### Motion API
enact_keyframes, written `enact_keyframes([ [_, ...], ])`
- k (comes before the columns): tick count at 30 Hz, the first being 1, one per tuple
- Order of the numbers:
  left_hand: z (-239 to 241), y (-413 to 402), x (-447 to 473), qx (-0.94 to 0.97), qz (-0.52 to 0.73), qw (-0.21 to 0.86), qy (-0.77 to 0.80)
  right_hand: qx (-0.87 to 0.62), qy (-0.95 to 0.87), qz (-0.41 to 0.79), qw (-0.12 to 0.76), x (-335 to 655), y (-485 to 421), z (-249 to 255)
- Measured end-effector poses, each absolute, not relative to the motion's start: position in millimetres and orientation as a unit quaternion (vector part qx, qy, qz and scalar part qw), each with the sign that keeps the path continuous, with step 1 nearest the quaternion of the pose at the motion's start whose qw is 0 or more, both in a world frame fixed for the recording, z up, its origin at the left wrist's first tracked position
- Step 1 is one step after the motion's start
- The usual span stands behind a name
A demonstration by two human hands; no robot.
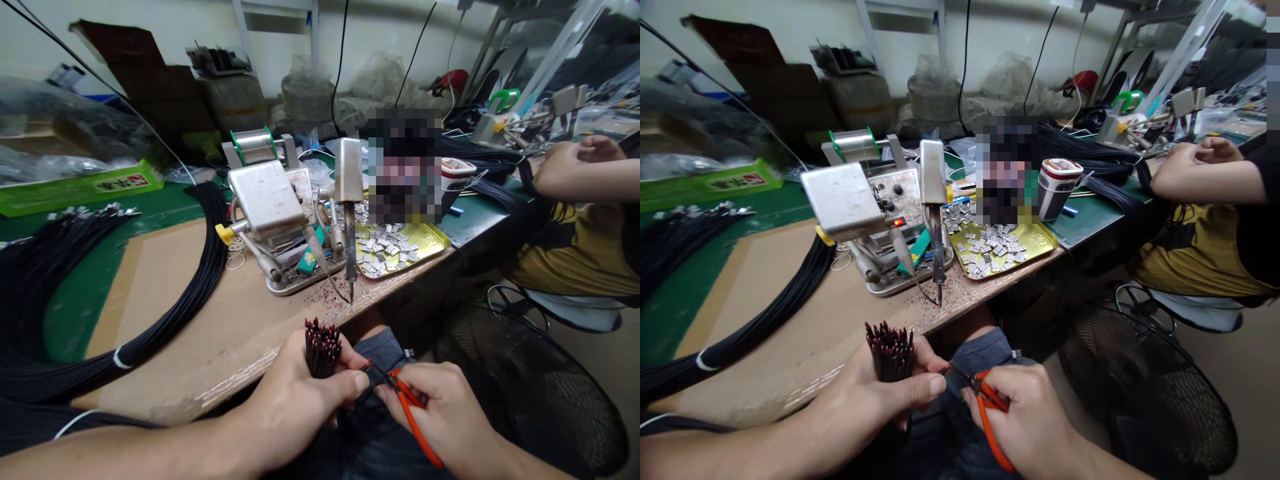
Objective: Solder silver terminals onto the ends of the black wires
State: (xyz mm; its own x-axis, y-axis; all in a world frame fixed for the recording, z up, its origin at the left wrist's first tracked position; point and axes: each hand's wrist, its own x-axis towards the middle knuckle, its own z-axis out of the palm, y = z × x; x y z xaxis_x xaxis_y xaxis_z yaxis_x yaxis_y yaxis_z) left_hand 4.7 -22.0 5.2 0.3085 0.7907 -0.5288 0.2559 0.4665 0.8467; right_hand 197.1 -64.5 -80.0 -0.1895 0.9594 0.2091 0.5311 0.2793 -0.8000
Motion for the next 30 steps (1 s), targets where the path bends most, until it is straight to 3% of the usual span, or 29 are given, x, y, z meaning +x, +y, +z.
enact_keyframes([
  [8, 9.2, -16.3, 7.3, 0.484, 0.242, 0.619, 0.569, -0.578, -0.537, 0.441, 0.428, 176.7, -63.2, -84.0],
  [12, 8.2, -23.5, 7.7, 0.471, 0.211, 0.612, 0.599, -0.583, -0.416, 0.385, 0.583, 203.9, -40.4, -76.4],
  [15, 3.1, -25.1, 7.5, 0.448, 0.197, 0.655, 0.576, -0.600, -0.384, 0.323, 0.623, 222.4, -34.5, -75.0],
  [20, -0.6, -16.9, 6.4, 0.470, 0.257, 0.674, 0.509, -0.551, -0.642, 0.306, 0.437, 206.9, -54.7, -79.1],
  [23, -0.6, -14.9, 6.6, 0.481, 0.259, 0.687, 0.480, -0.512, -0.701, 0.260, 0.423, 196.8, -58.3, -79.7],
  [30, -0.7, -18.7, 9.0, 0.446, 0.267, 0.717, 0.464, -0.512, -0.712, 0.274, 0.396, 201.2, -53.0, -82.2],
])
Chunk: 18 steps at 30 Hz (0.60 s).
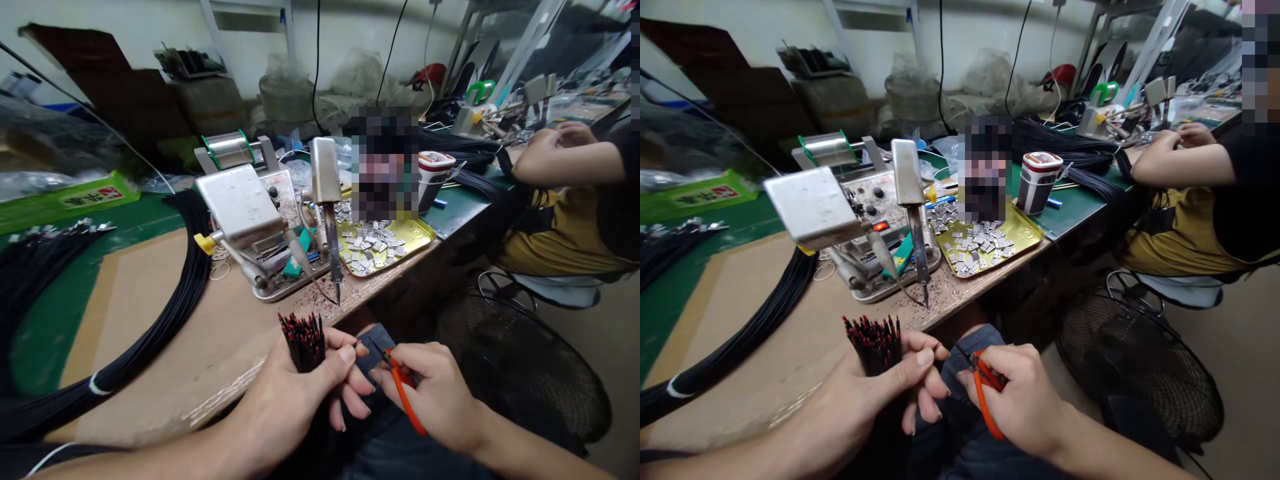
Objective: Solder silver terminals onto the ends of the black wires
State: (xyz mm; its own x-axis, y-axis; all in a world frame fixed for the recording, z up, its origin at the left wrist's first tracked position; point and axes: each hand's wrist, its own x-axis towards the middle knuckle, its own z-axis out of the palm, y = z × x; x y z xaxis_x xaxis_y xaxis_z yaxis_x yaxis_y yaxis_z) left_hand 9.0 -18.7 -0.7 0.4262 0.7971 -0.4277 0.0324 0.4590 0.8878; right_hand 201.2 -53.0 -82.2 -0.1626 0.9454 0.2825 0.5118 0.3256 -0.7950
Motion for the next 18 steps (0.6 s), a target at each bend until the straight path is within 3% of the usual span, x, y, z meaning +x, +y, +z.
enact_keyframes([
  [18, -4.8, -21.8, 7.2, 0.437, 0.230, 0.749, 0.442, -0.461, -0.764, 0.218, 0.395, 202.0, -56.9, -79.6],
])
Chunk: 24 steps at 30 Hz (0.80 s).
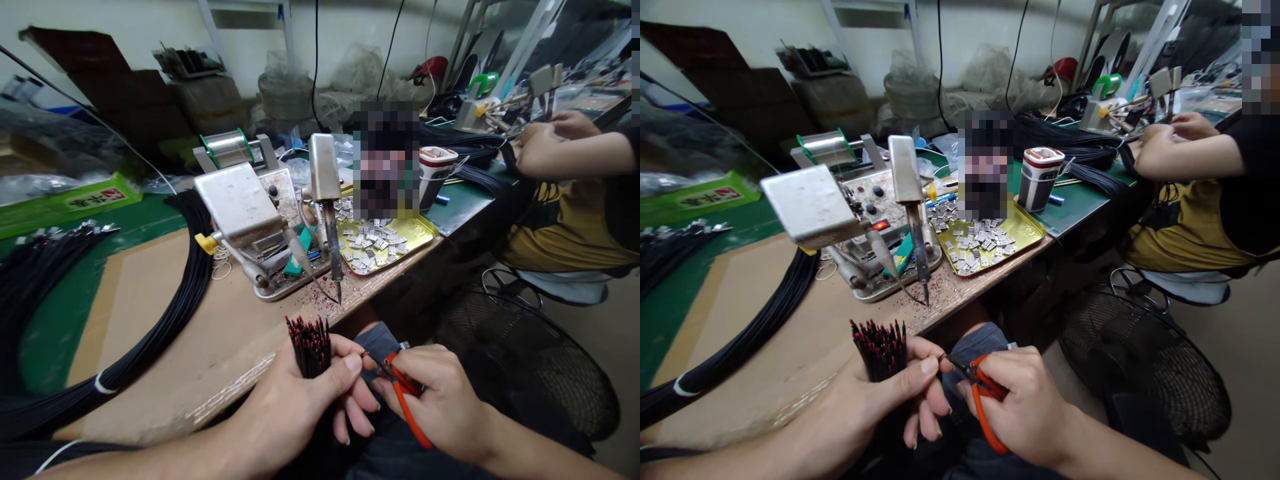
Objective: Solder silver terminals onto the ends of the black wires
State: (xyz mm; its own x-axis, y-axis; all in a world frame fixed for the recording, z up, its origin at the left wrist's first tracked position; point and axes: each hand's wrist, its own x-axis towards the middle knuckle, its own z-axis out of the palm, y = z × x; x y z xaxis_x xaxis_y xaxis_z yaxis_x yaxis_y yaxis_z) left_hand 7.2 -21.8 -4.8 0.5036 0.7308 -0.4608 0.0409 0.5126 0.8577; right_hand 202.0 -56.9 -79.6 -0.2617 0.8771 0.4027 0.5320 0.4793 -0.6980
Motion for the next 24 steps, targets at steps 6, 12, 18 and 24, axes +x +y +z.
enact_keyframes([
  [6, -5.3, -20.5, 6.5, 0.442, 0.213, 0.754, 0.437, -0.464, -0.764, 0.222, 0.388, 202.2, -58.1, -81.4],
  [12, -4.0, -21.1, 6.6, 0.453, 0.208, 0.743, 0.447, -0.460, -0.766, 0.228, 0.387, 202.8, -59.0, -83.1],
  [18, -3.2, -22.3, 5.2, 0.463, 0.191, 0.735, 0.457, -0.456, -0.766, 0.236, 0.386, 203.4, -58.5, -84.3],
  [24, -3.3, -20.9, 5.8, 0.466, 0.190, 0.727, 0.467, -0.458, -0.764, 0.214, 0.401, 199.8, -59.7, -84.1],
])
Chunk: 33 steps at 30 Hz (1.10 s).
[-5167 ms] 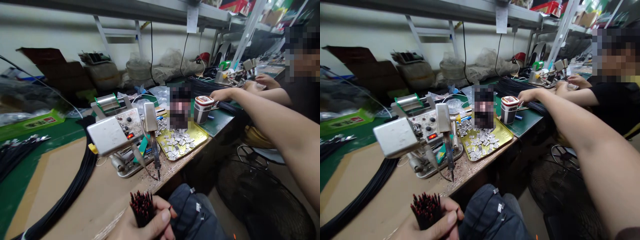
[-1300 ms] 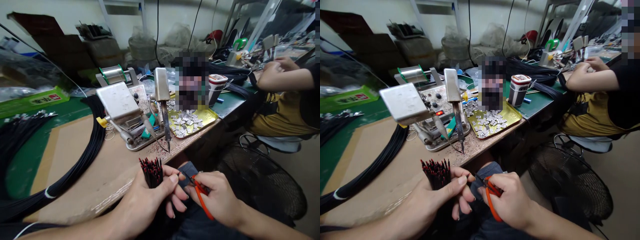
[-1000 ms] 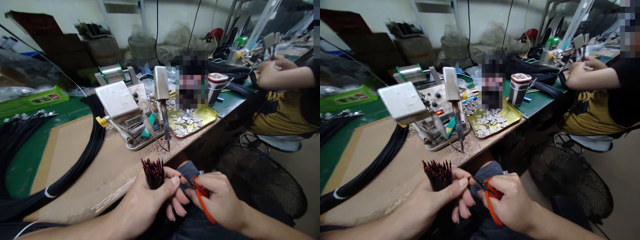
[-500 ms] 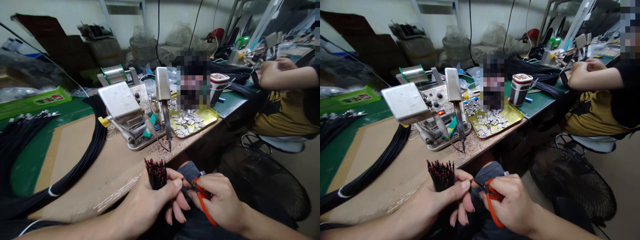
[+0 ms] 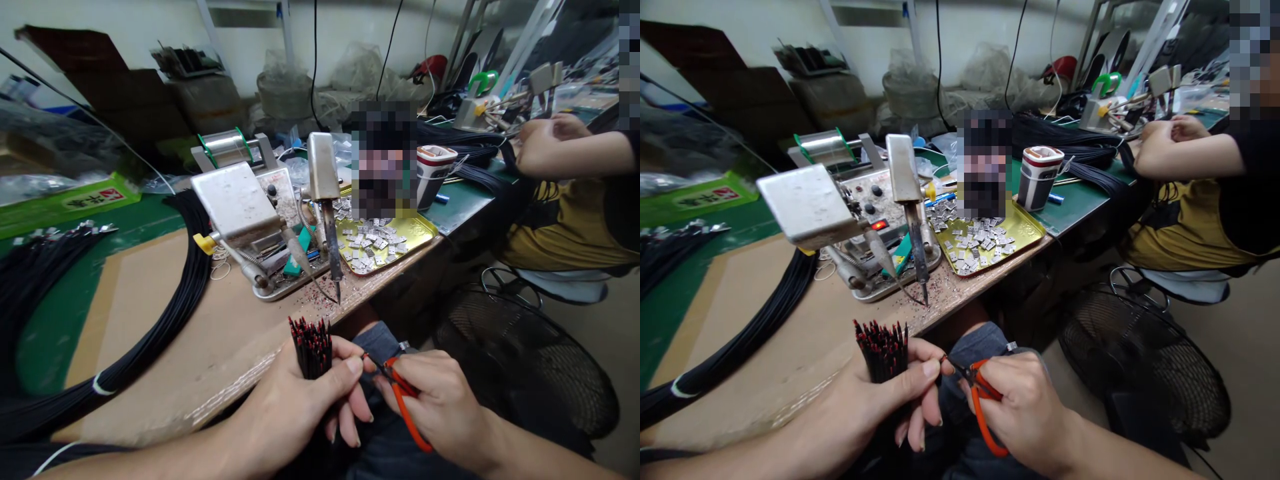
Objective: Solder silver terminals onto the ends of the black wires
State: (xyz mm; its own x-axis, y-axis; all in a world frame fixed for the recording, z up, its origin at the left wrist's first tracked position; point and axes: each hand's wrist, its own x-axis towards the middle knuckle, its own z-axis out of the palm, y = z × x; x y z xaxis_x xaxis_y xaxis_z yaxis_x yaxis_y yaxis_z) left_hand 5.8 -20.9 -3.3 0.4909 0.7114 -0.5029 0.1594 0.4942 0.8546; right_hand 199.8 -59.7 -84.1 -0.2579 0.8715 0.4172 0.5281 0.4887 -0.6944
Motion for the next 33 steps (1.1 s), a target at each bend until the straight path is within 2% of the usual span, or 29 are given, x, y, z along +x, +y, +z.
enact_keyframes([
  [18, -3.2, -19.0, 4.2, 0.408, 0.207, 0.724, 0.516, -0.454, -0.786, 0.195, 0.372, 207.2, -59.7, -76.6],
  [33, -1.9, -19.9, 5.1, 0.440, 0.197, 0.707, 0.517, -0.438, -0.774, 0.263, 0.374, 207.9, -58.5, -81.6],
])
